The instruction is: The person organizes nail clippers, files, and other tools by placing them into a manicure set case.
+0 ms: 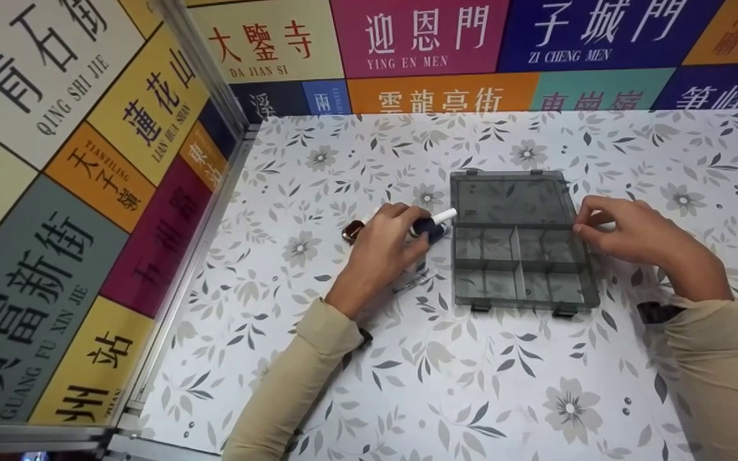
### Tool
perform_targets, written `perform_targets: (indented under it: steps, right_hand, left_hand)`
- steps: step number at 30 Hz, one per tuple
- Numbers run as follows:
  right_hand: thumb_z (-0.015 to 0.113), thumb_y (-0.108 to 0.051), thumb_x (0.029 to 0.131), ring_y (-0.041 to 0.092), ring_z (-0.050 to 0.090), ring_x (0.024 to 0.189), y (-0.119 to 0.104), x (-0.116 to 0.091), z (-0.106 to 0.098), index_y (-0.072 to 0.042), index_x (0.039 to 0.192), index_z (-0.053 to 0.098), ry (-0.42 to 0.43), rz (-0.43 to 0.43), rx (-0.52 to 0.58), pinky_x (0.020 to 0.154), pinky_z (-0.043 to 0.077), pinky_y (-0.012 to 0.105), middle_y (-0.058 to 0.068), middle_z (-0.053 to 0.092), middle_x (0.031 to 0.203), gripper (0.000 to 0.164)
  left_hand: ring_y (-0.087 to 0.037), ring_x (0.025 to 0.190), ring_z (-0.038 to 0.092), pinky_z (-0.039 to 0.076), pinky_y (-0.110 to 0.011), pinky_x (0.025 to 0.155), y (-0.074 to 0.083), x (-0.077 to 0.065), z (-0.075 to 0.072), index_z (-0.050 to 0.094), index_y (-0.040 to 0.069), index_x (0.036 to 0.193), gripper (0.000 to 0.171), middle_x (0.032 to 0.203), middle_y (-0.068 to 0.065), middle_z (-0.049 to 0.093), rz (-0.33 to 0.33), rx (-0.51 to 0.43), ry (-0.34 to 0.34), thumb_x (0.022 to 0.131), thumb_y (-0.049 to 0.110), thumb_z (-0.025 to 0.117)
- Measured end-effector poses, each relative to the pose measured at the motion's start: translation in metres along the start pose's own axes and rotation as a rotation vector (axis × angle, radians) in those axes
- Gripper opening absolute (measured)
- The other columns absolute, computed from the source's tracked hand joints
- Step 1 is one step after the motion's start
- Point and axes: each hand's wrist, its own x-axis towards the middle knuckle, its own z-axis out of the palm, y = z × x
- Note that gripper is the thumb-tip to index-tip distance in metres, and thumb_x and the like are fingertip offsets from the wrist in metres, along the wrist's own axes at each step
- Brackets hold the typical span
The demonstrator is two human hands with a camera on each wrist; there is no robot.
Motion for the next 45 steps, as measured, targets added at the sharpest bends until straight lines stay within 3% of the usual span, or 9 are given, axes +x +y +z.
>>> perform_targets:
  steps: [8,18,25,35,45]
  right_hand:
    - [0.066,-0.021,0.107,0.051,0.069,0.127,0.001,-0.001,0.001,-0.016,0.103,0.067,-0.006,-0.002,0.007,0.096,0.055,0.062,0.019,0.077,0.130,0.007]
    - [0.066,-0.021,0.107,0.048,0.072,0.125,0.000,0.001,0.004,-0.017,0.103,0.068,-0.003,0.004,-0.002,0.094,0.056,0.058,0.017,0.078,0.128,0.006]
    - [0.067,-0.021,0.107,0.047,0.072,0.124,-0.001,0.002,0.005,-0.017,0.102,0.068,0.000,0.005,-0.003,0.094,0.056,0.057,0.017,0.079,0.128,0.006]
    - [0.064,-0.024,0.108,0.047,0.071,0.126,-0.003,0.002,0.003,-0.018,0.103,0.068,-0.008,0.023,-0.001,0.094,0.056,0.056,0.017,0.078,0.128,0.009]
    - [0.064,-0.022,0.108,0.049,0.071,0.125,-0.003,0.001,0.001,-0.016,0.103,0.067,-0.001,0.019,-0.004,0.094,0.056,0.056,0.019,0.078,0.127,0.008]
  left_hand:
    - [-0.019,0.102,0.071,0.061,-0.035,0.083,0.008,0.002,0.010,0.077,0.018,0.119,0.022,0.112,0.001,0.077,0.054,-0.059,0.001,0.097,0.021,0.076]
    - [-0.019,0.112,0.070,0.061,-0.031,0.094,0.021,0.010,0.024,0.076,0.015,0.122,0.022,0.120,-0.003,0.076,0.114,-0.106,-0.057,0.100,0.019,0.074]
    - [-0.019,0.112,0.070,0.060,-0.029,0.095,0.026,0.015,0.032,0.076,0.014,0.122,0.023,0.119,-0.004,0.077,0.166,-0.121,-0.059,0.100,0.020,0.074]
    - [-0.018,0.127,0.068,0.054,-0.026,0.111,0.027,0.019,0.039,0.075,0.017,0.126,0.024,0.129,0.000,0.077,0.146,-0.166,-0.116,0.103,0.020,0.074]
    - [-0.018,0.130,0.065,0.052,-0.028,0.114,0.028,0.024,0.039,0.076,0.017,0.126,0.025,0.135,0.001,0.074,0.132,-0.079,-0.072,0.101,0.019,0.075]
